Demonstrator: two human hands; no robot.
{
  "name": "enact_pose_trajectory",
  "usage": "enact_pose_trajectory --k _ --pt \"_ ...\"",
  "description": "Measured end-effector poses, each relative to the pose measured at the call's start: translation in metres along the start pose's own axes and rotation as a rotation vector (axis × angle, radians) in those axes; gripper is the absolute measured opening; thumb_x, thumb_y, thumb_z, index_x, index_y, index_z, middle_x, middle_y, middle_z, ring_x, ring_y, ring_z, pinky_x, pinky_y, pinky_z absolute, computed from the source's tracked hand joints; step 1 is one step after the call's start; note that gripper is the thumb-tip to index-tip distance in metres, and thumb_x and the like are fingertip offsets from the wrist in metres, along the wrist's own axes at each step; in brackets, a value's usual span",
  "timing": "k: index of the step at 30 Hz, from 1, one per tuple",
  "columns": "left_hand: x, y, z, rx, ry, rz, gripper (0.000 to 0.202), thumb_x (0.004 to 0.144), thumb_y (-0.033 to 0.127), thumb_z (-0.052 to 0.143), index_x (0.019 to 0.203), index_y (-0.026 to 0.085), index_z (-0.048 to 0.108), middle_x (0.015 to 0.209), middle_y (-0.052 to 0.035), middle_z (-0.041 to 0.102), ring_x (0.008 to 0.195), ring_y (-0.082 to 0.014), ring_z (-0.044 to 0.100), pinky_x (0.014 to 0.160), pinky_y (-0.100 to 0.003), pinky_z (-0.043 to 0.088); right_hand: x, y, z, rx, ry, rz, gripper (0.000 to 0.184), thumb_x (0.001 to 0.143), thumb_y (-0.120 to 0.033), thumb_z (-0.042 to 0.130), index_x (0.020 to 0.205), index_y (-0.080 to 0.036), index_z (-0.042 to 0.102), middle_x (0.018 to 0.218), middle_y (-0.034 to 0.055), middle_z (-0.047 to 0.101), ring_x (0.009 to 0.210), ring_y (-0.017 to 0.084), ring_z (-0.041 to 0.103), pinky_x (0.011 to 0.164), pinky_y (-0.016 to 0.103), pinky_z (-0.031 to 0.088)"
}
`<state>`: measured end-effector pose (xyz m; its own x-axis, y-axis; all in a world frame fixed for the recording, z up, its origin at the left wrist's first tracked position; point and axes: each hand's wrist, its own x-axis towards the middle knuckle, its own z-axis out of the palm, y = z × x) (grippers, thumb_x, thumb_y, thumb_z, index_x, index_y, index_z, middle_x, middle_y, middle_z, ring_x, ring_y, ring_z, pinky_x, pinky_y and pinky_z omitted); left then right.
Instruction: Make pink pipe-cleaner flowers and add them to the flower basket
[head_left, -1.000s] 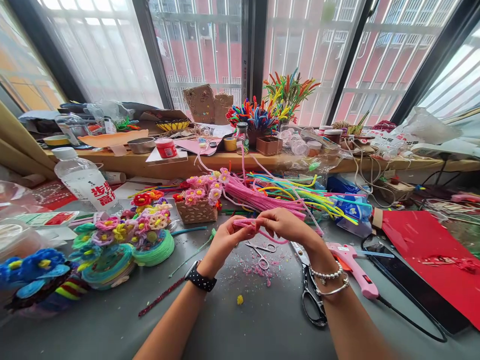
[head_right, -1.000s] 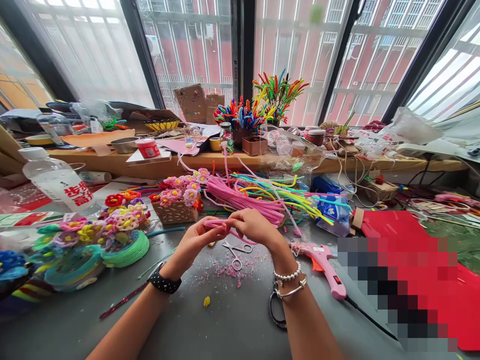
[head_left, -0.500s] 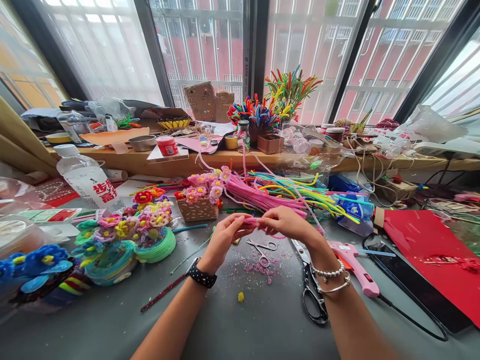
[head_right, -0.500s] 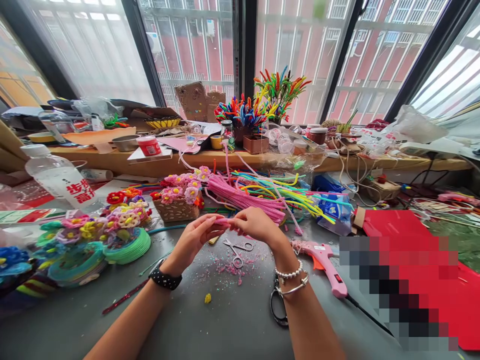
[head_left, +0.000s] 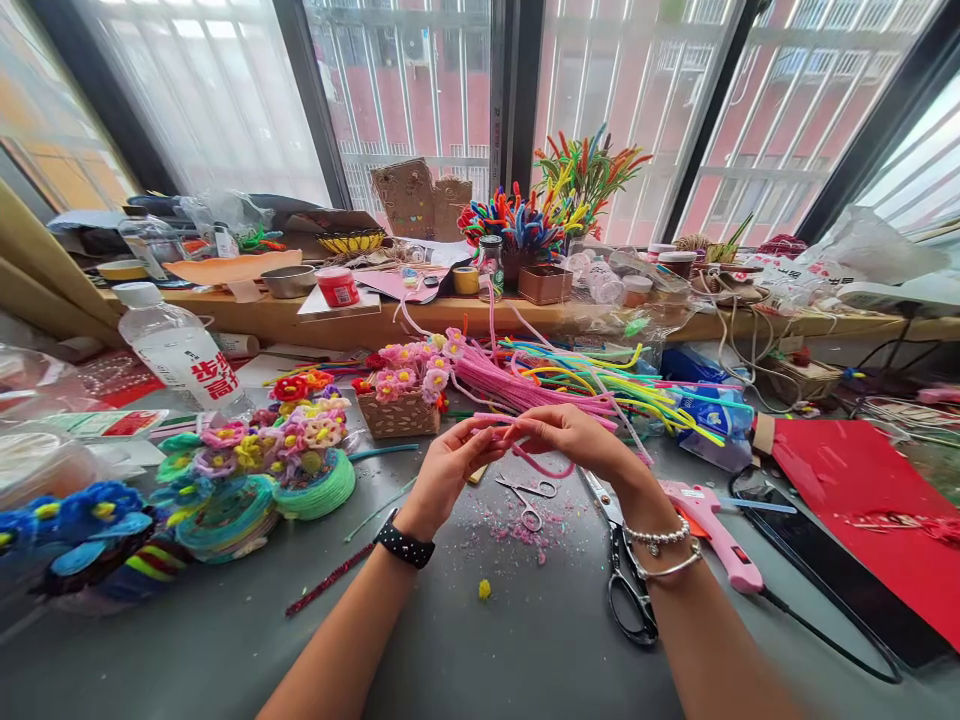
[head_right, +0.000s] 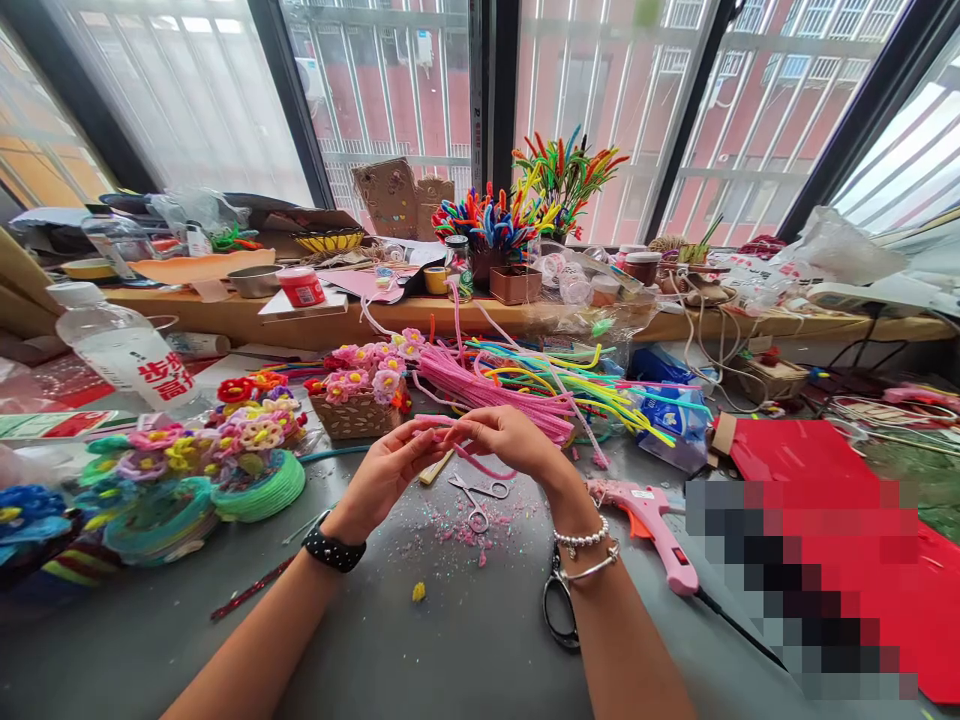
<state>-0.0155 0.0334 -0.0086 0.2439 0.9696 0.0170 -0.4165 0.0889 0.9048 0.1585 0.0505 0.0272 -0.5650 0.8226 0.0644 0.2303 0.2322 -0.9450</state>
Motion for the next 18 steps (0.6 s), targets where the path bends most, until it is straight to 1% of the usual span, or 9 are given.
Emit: enact_pose_trajectory --k 3,6,9,12,15,18 --pt "0.0 0.0 0.001 0.034 0.028 0.02 0.025 0.066 0.025 0.066 0.088 0.014 0.064 0.083 -0.0042 0.068 0.07 -0.0103 0.061 0.068 -0.019 0.047 -0.001 0.0 0.0 0.066 -0.021 0.045 0.029 0.08 -0.038 0.047 0.084 -0.012 0.06 0.09 0.0083 0.063 0.074 0.012 0.06 0.072 0.028 0.048" --pt "0.0 0.001 0.002 0.026 0.059 0.037 0.025 0.064 0.024 0.067 0.087 0.015 0.066 0.083 -0.0036 0.068 0.065 -0.0076 0.059 0.062 -0.016 0.046 0.0 0.003 0.003 0.117 -0.022 0.099 0.026 0.081 -0.036 0.046 0.078 -0.012 0.057 0.085 0.0065 0.062 0.066 0.01 0.06 0.066 0.026 0.049" --pt "0.0 0.002 0.003 0.002 0.075 0.068 0.023 0.061 0.024 0.069 0.082 0.014 0.067 0.077 -0.002 0.067 0.062 -0.0068 0.057 0.061 -0.016 0.045 0.003 0.006 0.008 0.216 -0.008 0.183 0.022 0.085 -0.031 0.04 0.075 -0.014 0.05 0.08 0.0044 0.062 0.064 0.009 0.062 0.064 0.024 0.049" --pt "0.0 0.001 0.003 -0.026 0.103 0.093 0.02 0.059 0.024 0.07 0.077 0.014 0.068 0.071 -0.0006 0.065 0.059 -0.0063 0.055 0.061 -0.017 0.046 0.005 0.006 0.015 0.272 -0.009 0.253 0.022 0.087 -0.029 0.037 0.072 -0.015 0.046 0.076 0.0033 0.061 0.064 0.01 0.062 0.063 0.024 0.049" --pt "0.0 0.001 0.003 -0.053 0.137 0.103 0.023 0.058 0.022 0.07 0.08 0.014 0.068 0.072 -0.0001 0.064 0.059 -0.0053 0.053 0.061 -0.016 0.046 0.007 0.002 0.022 0.296 -0.033 0.314 0.022 0.088 -0.028 0.034 0.073 -0.015 0.043 0.076 0.0032 0.061 0.058 0.01 0.062 0.059 0.026 0.05" --pt "0.0 0.002 0.003 -0.078 0.182 0.12 0.028 0.058 0.023 0.07 0.084 0.015 0.068 0.066 0.0008 0.062 0.056 -0.0042 0.051 0.058 -0.014 0.045 0.01 0.001 0.03 0.343 -0.044 0.319 0.021 0.089 -0.028 0.03 0.077 -0.016 0.041 0.076 0.0042 0.061 0.057 0.011 0.062 0.059 0.027 0.05"
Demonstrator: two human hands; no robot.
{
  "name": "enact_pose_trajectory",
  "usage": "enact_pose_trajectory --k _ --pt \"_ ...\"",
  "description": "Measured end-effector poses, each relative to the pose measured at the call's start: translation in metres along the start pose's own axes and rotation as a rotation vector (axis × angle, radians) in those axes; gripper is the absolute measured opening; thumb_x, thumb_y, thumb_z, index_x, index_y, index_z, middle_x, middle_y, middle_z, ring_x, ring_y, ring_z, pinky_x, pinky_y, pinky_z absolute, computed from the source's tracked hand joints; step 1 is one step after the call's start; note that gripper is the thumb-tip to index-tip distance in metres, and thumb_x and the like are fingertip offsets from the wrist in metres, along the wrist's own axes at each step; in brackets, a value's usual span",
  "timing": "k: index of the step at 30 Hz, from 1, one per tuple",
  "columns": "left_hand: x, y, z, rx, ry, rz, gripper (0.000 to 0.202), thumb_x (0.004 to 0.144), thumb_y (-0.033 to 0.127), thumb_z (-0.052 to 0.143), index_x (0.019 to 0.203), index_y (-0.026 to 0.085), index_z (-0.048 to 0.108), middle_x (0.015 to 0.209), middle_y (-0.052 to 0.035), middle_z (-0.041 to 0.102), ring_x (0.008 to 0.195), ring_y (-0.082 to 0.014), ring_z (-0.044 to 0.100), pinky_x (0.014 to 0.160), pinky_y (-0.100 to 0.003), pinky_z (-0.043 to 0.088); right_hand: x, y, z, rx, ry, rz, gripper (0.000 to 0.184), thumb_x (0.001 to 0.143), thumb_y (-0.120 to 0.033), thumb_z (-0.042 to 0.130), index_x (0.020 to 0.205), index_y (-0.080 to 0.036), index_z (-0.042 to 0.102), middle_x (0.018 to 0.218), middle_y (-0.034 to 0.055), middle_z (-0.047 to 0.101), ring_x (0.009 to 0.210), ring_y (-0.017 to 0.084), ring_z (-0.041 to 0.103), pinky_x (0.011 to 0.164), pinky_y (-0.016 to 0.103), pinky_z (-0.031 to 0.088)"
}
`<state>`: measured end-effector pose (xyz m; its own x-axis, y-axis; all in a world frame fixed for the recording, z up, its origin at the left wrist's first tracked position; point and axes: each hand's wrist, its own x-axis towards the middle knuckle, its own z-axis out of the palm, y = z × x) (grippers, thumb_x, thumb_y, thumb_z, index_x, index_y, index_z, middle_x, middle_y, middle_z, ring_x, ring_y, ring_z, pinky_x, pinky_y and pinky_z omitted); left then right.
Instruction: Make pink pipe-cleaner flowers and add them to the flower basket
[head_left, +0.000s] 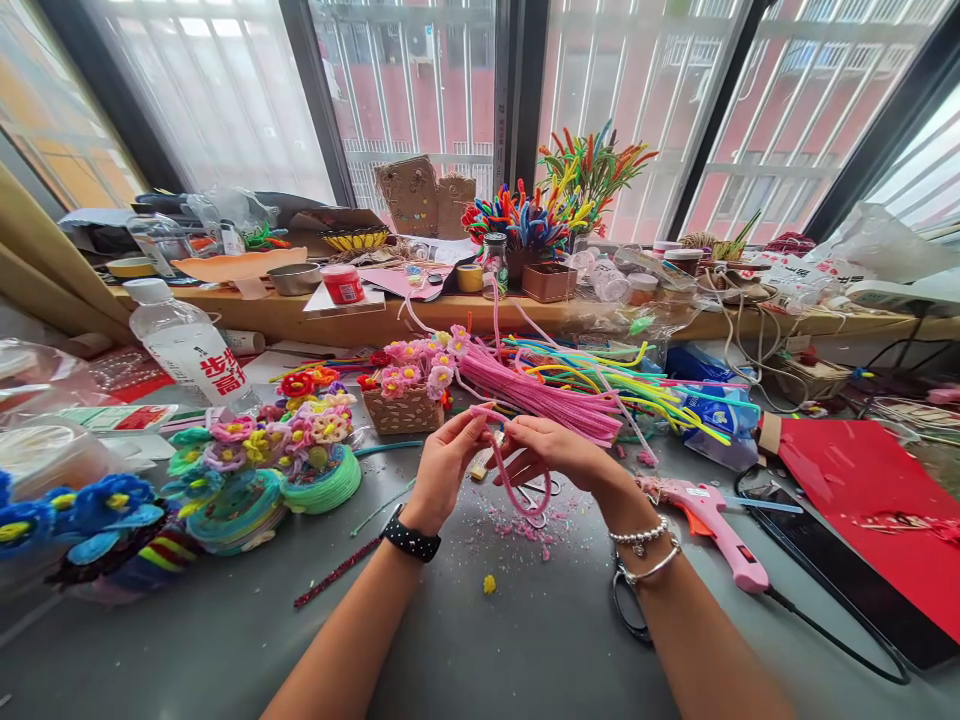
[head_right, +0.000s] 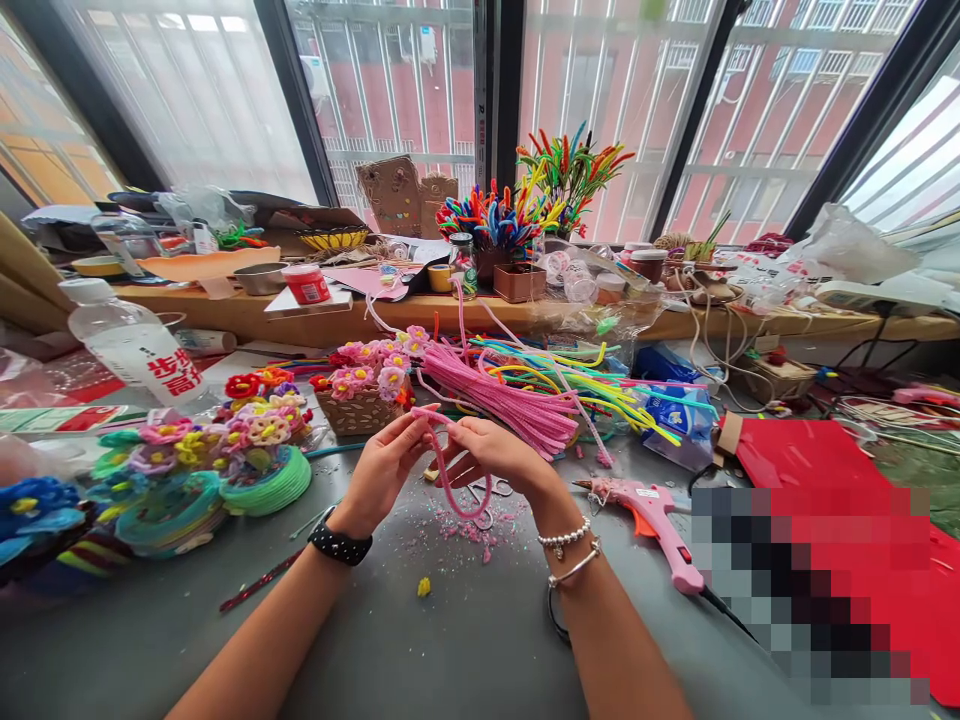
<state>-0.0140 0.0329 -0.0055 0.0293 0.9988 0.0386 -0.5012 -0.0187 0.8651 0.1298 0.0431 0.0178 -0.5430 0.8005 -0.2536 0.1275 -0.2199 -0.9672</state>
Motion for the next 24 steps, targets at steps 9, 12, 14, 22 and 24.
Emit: enact_pose_trajectory --k 9,12,14,22,24 --pt "0.0 0.004 -0.002 0.009 0.131 0.056 0.028 0.057 0.026 0.071 0.082 0.015 0.069 0.084 -0.0028 0.065 0.053 -0.0015 0.046 0.052 -0.013 0.041 0.012 0.009 0.017 0.08 -0.05 -0.003 0.016 0.088 -0.033 0.032 0.09 -0.019 0.04 0.068 -0.0002 0.057 0.05 0.01 0.06 0.053 0.026 0.05" --pt "0.001 0.003 -0.003 0.021 0.153 0.067 0.025 0.057 0.027 0.071 0.079 0.015 0.069 0.079 -0.0015 0.065 0.052 -0.0013 0.045 0.051 -0.013 0.039 0.013 0.011 0.018 0.064 -0.054 0.011 0.019 0.086 -0.036 0.035 0.091 -0.019 0.041 0.068 -0.0004 0.056 0.048 0.01 0.06 0.051 0.025 0.05" --pt "0.002 0.002 -0.004 0.019 0.176 0.081 0.024 0.056 0.027 0.071 0.076 0.015 0.069 0.074 -0.0003 0.063 0.052 -0.0013 0.045 0.051 -0.012 0.039 0.014 0.013 0.02 0.036 -0.055 -0.007 0.021 0.084 -0.038 0.039 0.09 -0.018 0.043 0.07 0.0002 0.056 0.048 0.01 0.059 0.05 0.025 0.049" --pt "0.004 0.002 -0.009 -0.004 0.171 0.092 0.024 0.058 0.03 0.07 0.076 0.014 0.068 0.067 0.0006 0.06 0.054 -0.0032 0.048 0.051 -0.014 0.038 0.018 0.019 0.036 -0.087 -0.025 -0.104 0.023 0.069 -0.009 0.052 0.088 -0.016 0.041 0.061 -0.0032 0.055 0.051 0.009 0.057 0.05 0.02 0.046" --pt "0.005 0.003 -0.012 -0.001 0.194 0.103 0.023 0.058 0.03 0.07 0.074 0.013 0.068 0.07 -0.0001 0.062 0.056 -0.0032 0.048 0.05 -0.013 0.037 0.016 0.017 0.038 -0.076 -0.075 -0.056 0.016 0.072 -0.007 0.042 0.085 -0.017 0.041 0.059 -0.0041 0.054 0.048 0.008 0.056 0.046 0.017 0.043"
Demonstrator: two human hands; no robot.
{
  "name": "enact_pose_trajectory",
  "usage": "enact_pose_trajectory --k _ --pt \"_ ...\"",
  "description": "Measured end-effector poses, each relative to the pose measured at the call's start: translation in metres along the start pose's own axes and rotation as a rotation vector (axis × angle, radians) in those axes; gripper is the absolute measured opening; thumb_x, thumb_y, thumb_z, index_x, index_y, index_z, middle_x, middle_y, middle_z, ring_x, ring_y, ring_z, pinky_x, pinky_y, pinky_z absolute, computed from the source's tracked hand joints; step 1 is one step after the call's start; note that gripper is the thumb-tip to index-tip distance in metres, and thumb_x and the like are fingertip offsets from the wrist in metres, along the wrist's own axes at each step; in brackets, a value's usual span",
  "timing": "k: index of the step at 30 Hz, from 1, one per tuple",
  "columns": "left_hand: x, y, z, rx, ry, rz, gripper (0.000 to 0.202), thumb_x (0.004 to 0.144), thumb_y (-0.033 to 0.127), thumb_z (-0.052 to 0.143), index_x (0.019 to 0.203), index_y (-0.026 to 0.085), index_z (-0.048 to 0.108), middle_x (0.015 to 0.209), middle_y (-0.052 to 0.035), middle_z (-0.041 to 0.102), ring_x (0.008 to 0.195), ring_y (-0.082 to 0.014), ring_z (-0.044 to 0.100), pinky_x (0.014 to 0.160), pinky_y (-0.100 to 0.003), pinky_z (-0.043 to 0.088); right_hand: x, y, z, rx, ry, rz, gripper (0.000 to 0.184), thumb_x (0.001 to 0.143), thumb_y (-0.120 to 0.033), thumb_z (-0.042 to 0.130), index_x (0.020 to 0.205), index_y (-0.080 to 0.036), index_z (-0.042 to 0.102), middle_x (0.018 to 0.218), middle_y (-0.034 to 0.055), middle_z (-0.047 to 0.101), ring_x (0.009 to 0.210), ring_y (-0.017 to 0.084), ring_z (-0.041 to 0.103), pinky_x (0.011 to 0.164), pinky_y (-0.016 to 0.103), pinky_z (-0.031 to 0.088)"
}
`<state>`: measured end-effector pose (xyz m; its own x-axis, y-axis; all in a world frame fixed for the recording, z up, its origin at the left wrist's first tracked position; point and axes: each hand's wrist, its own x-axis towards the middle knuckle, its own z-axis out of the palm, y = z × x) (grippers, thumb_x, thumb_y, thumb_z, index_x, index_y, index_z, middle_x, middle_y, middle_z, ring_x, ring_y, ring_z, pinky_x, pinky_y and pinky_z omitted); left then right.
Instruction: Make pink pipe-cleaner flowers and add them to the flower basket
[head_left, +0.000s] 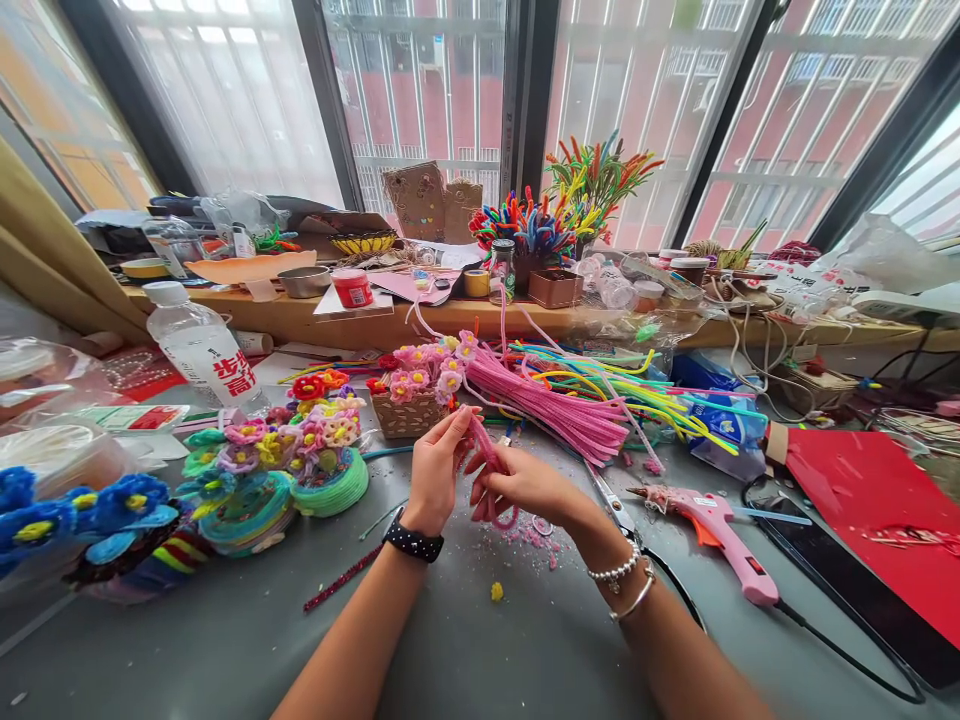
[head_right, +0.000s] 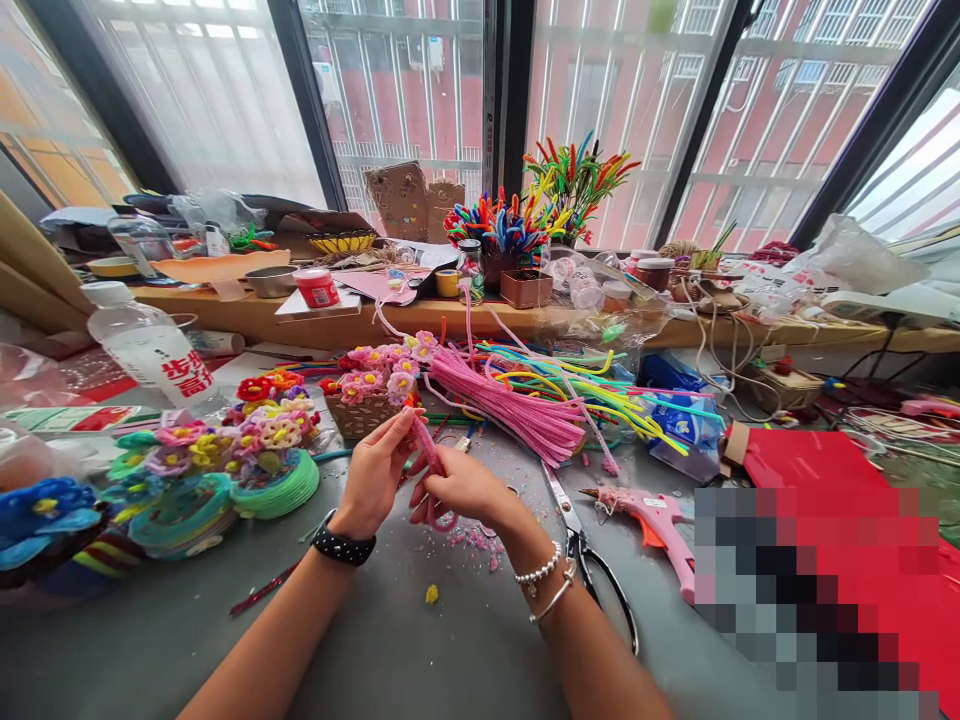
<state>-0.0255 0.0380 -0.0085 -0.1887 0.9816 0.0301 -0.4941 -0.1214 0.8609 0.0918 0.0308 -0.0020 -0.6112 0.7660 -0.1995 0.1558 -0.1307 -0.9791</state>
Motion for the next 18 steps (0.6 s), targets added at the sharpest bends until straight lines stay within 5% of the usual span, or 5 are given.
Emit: enact_pose_trajectory --k 3,7,13,18 --pt "0.003 0.002 -0.004 -0.028 0.051 -0.005 0.021 0.057 0.029 0.071 0.072 0.015 0.068 0.073 0.0002 0.064 0.06 -0.0038 0.051 0.052 -0.013 0.037 -0.003 -0.006 -0.001 0.012 -0.029 0.043 0.01 0.08 -0.013 0.035 0.081 -0.016 0.044 0.048 -0.0083 0.042 0.035 0.002 0.041 0.036 0.013 0.029" --pt "0.003 0.002 -0.001 -0.109 0.042 -0.019 0.019 0.057 0.029 0.07 0.071 0.017 0.066 0.075 0.0007 0.065 0.066 -0.0062 0.055 0.061 -0.016 0.041 -0.005 -0.009 -0.002 0.048 0.027 0.065 0.023 0.086 -0.025 0.035 0.07 -0.014 0.047 0.041 -0.0112 0.024 0.032 0.002 0.019 0.033 0.015 0.016" --pt "-0.009 -0.002 0.012 0.053 -0.197 -0.207 0.033 0.068 0.045 0.057 0.07 0.012 0.061 0.071 -0.0063 0.064 0.068 -0.0151 0.058 0.054 -0.022 0.04 -0.003 -0.007 -0.001 -0.015 0.035 0.071 0.026 0.086 -0.026 0.035 0.062 -0.017 0.041 0.039 -0.0107 0.024 0.033 0.003 0.019 0.035 0.018 0.014" --pt "-0.01 0.0 0.01 -0.063 -0.162 -0.133 0.036 0.071 0.047 0.054 0.058 0.015 0.048 0.054 0.0015 0.053 0.055 -0.0105 0.052 0.048 -0.02 0.038 -0.006 -0.01 -0.009 -0.183 0.028 0.009 0.02 0.081 -0.023 0.042 0.065 -0.014 0.048 0.045 -0.0086 0.028 0.039 0.004 0.025 0.039 0.018 0.021"
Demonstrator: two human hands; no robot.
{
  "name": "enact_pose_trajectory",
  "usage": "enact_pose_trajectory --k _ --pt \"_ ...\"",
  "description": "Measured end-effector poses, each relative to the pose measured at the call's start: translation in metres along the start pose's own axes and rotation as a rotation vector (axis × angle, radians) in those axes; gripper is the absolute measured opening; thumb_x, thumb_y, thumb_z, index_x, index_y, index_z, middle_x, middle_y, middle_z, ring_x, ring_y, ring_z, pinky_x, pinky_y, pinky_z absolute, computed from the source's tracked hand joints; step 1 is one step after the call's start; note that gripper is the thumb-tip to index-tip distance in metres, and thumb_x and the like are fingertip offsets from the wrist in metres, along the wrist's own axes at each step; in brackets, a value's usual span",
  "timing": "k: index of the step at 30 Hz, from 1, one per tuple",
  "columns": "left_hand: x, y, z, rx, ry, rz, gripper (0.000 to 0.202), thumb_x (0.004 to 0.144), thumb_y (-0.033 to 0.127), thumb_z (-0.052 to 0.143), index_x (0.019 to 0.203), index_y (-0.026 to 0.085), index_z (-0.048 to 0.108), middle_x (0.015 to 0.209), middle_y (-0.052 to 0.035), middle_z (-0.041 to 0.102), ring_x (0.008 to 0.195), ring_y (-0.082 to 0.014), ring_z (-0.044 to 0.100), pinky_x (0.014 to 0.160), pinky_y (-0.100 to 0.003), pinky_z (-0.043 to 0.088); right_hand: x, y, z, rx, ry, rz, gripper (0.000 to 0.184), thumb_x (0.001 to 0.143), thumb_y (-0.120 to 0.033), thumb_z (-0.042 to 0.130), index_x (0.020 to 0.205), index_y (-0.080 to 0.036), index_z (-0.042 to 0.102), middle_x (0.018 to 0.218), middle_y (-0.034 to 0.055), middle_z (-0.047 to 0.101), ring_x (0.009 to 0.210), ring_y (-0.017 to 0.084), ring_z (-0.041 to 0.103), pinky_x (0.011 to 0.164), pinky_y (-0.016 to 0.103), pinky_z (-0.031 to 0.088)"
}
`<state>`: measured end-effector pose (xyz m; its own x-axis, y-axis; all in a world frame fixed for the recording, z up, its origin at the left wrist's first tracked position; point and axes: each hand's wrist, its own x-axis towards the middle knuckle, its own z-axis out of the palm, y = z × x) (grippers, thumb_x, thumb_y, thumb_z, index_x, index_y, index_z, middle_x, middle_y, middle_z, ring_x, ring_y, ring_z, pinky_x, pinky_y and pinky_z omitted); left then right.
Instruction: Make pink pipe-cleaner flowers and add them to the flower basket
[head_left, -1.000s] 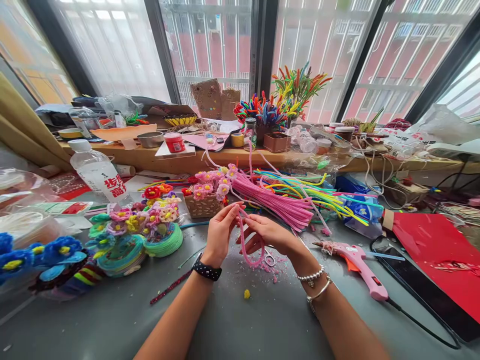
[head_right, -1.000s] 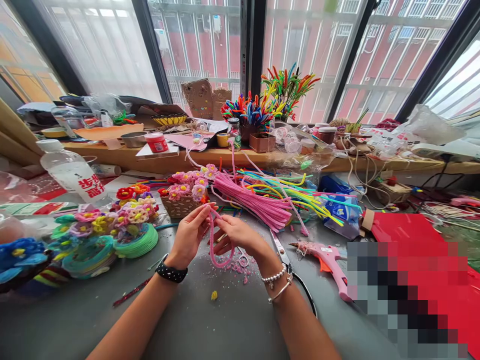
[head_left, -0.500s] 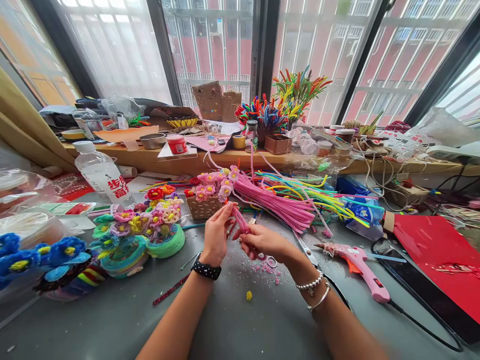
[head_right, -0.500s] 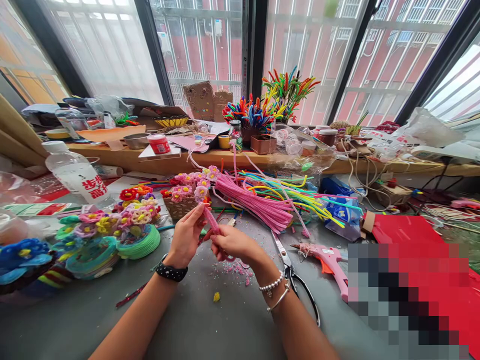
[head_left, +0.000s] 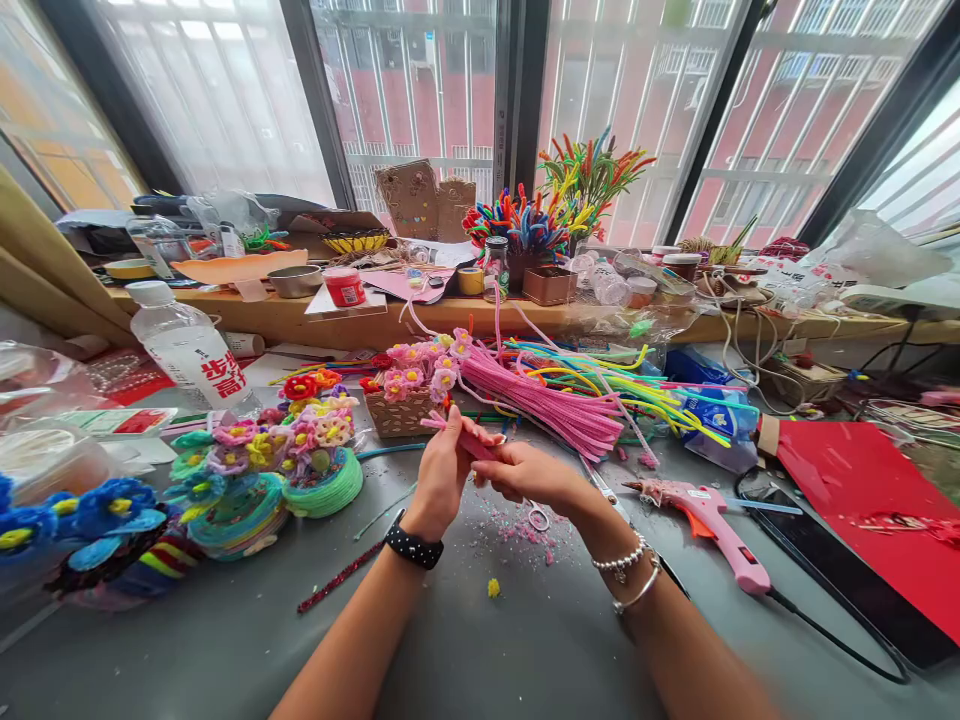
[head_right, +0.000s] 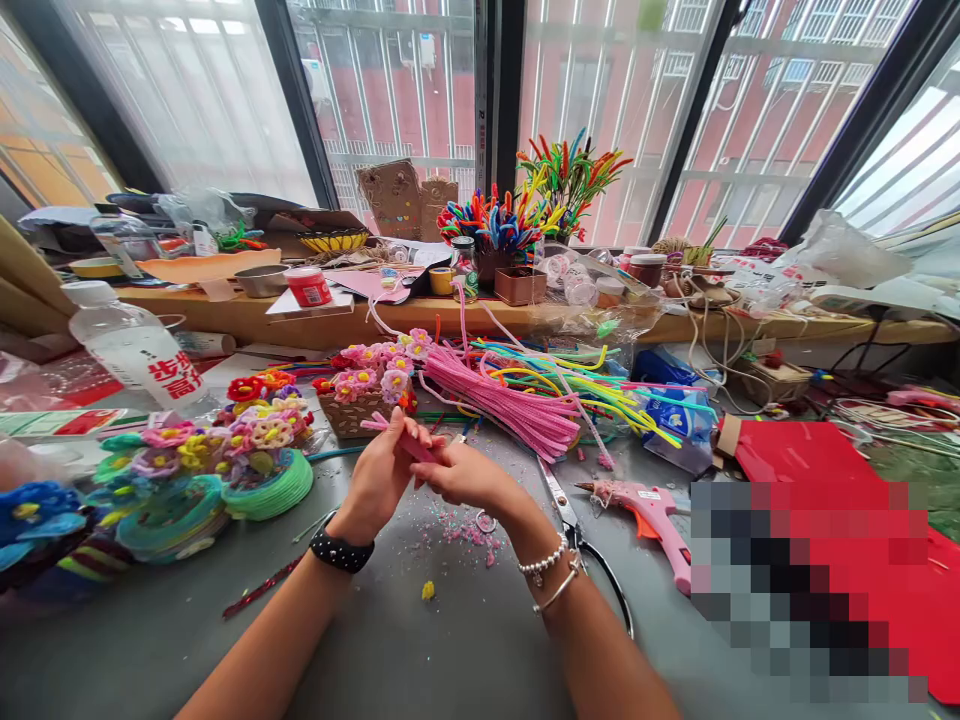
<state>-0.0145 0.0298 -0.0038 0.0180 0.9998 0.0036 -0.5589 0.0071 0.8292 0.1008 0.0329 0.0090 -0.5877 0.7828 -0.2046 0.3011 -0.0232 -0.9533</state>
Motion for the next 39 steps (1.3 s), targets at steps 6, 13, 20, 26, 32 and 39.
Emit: enact_pose_trajectory --k 6,13,20,26,32,39 --pt "0.002 0.007 -0.001 -0.247 -0.053 -0.02 0.04 0.078 0.043 0.048 0.052 0.015 0.036 0.043 0.0076 0.028 0.038 -0.0038 0.03 0.043 -0.018 0.035 0.003 0.007 -0.008 -0.425 0.052 -0.184 0.026 0.082 -0.021 0.043 0.065 -0.013 0.06 0.053 -0.0033 0.043 0.052 0.007 0.038 0.052 0.019 0.03" --pt "0.008 0.013 -0.008 -0.325 0.071 0.019 0.042 0.081 0.041 0.043 0.051 0.016 0.031 0.042 0.0078 0.021 0.034 -0.0028 0.02 0.035 -0.016 0.022 0.002 0.007 -0.004 -0.786 0.153 -0.147 0.03 0.086 -0.029 0.038 0.081 -0.014 0.063 0.079 0.0078 0.064 0.071 0.015 0.056 0.061 0.022 0.035" --pt "0.009 0.014 -0.011 -0.304 0.151 0.084 0.042 0.08 0.042 0.045 0.05 0.016 0.031 0.041 0.0081 0.022 0.033 -0.0027 0.02 0.034 -0.016 0.021 0.002 0.005 -0.004 -0.992 0.173 -0.115 0.032 0.086 -0.036 0.037 0.085 -0.017 0.062 0.082 0.0098 0.066 0.075 0.019 0.06 0.058 0.023 0.034" --pt "0.01 0.019 -0.015 -0.306 0.185 0.128 0.043 0.081 0.041 0.044 0.049 0.016 0.03 0.041 0.008 0.023 0.033 -0.0028 0.021 0.033 -0.015 0.022 0.0 0.009 -0.013 -0.905 0.184 -0.133 0.034 0.084 -0.039 0.041 0.076 -0.016 0.065 0.074 0.0068 0.065 0.066 0.015 0.057 0.054 0.022 0.031" --pt "0.011 0.02 -0.015 -0.32 0.179 0.147 0.042 0.081 0.04 0.044 0.049 0.016 0.029 0.041 0.0081 0.023 0.033 -0.0027 0.02 0.033 -0.016 0.021 0.001 0.013 -0.012 -0.765 0.134 -0.236 0.039 0.08 -0.046 0.045 0.071 -0.014 0.065 0.061 0.002 0.059 0.055 0.009 0.048 0.05 0.019 0.029" --pt "0.011 0.019 -0.017 -0.338 0.161 0.14 0.041 0.081 0.039 0.044 0.05 0.016 0.031 0.041 0.008 0.023 0.033 -0.0027 0.021 0.033 -0.015 0.021 0.005 0.016 -0.02 -0.675 0.191 -0.296 0.032 0.076 -0.041 0.052 0.065 -0.014 0.064 0.058 0.0009 0.059 0.053 0.009 0.046 0.051 0.02 0.03"
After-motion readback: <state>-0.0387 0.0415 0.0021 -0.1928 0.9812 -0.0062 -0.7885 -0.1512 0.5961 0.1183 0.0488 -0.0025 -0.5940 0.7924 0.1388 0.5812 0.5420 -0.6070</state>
